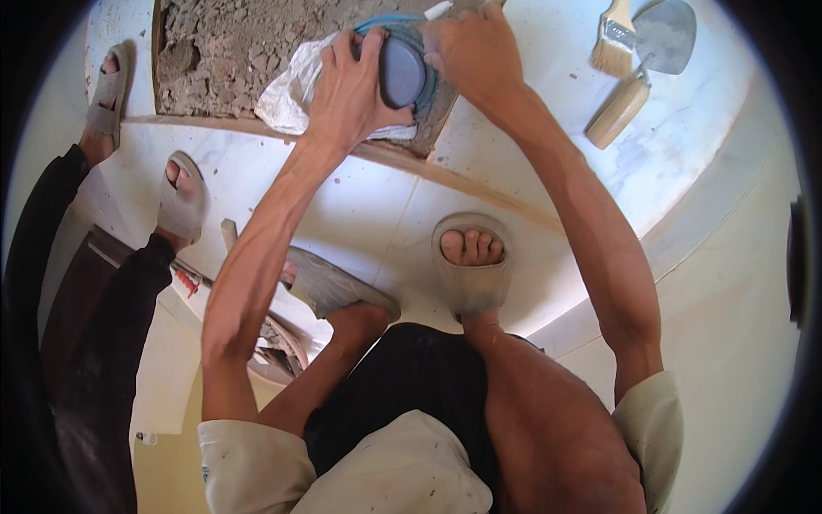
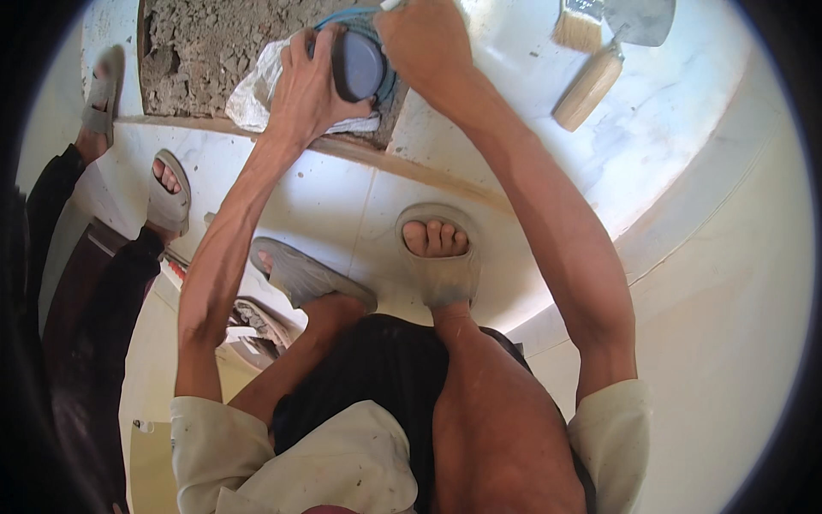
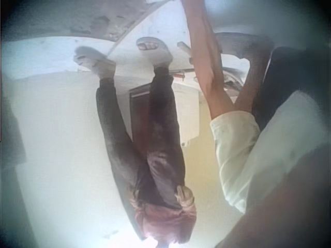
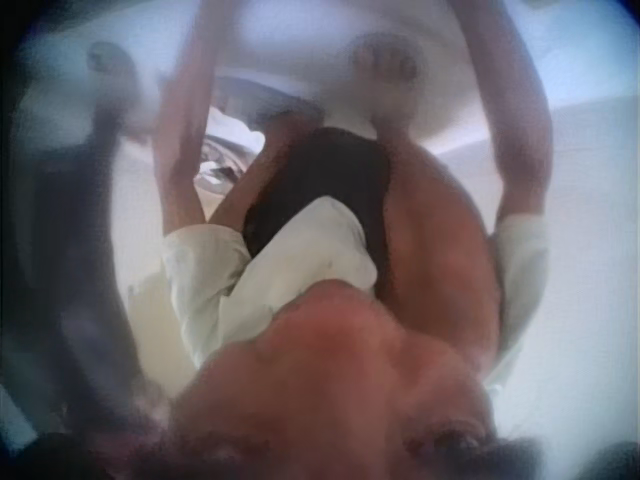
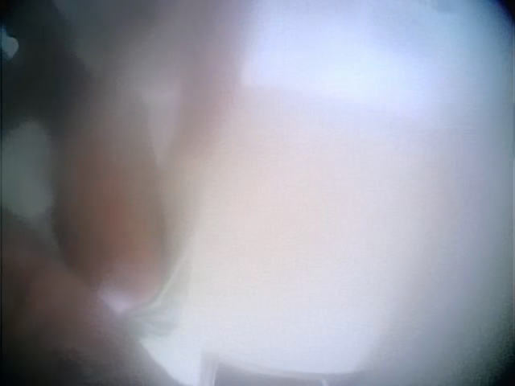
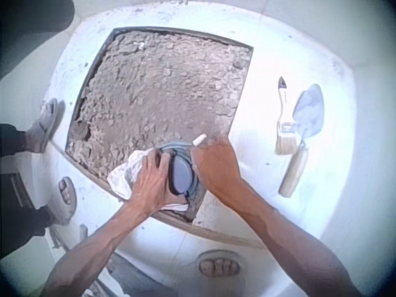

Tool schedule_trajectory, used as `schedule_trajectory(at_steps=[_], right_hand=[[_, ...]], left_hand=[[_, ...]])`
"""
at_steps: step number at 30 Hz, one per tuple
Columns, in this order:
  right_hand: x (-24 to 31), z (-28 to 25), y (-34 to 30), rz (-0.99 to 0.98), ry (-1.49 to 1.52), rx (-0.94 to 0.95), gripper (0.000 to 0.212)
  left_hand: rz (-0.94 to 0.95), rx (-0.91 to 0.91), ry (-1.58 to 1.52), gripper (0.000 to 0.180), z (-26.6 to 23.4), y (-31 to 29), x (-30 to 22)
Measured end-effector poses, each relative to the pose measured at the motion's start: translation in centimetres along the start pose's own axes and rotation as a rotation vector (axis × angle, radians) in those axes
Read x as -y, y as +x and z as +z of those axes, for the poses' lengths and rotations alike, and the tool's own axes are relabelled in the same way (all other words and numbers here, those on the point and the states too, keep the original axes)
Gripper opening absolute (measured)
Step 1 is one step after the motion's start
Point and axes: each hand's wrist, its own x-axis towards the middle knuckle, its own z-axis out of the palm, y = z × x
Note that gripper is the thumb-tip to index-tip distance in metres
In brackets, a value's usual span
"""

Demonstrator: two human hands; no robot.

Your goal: The person uses a brush to apply a gray cement-like substance around a circular pipe opening in a tiled floor. They repeatedly brush the material into the gap and smooth it with their fingers, occasionally wiping excess with a cloth. A second person briefly enters the frame near the end.

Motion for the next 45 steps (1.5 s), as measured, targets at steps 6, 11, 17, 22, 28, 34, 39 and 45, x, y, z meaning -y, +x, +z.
schedule_trajectory(at_steps=[6,11,17,22,28,34,39,45], right_hand=[[-0.3,0.7,-0.4,-0.051,0.033,-0.112,0.013],[-0.7,-0.1,0.2,-0.09,0.155,-0.106,0.014],[-1.6,-0.1,-0.2,-0.197,0.302,-0.367,0.011],[-1.9,0.2,-0.4,-0.246,0.274,-0.449,0.014],[-1.3,-0.2,-0.4,-0.225,0.22,-0.361,0.013],[-1.5,0.4,-0.4,-0.233,0.214,-0.418,0.014],[-1.6,0.7,-0.3,-0.177,0.233,-0.386,0.018],[-1.4,0.2,-0.5,-0.173,0.211,-0.316,0.021]], left_hand=[[0.011,-0.072,-0.032,0.113,-0.1,0.5,-0.1],[-0.048,-0.016,-0.01,0.111,0.0,-0.6,-0.5],[-0.033,0.049,0.005,0.11,-0.6,0.3,0.4],[-0.057,0.024,-0.018,0.111,-0.7,-0.3,-0.1],[-0.019,0.029,-0.052,0.113,-0.6,-0.1,0.5],[-0.048,0.013,-0.03,0.114,-0.2,-0.6,0.4],[-0.064,0.025,-0.051,0.116,-0.7,-0.6,0.4],[-0.068,0.028,-0.058,0.113,-0.6,-0.5,0.5]])
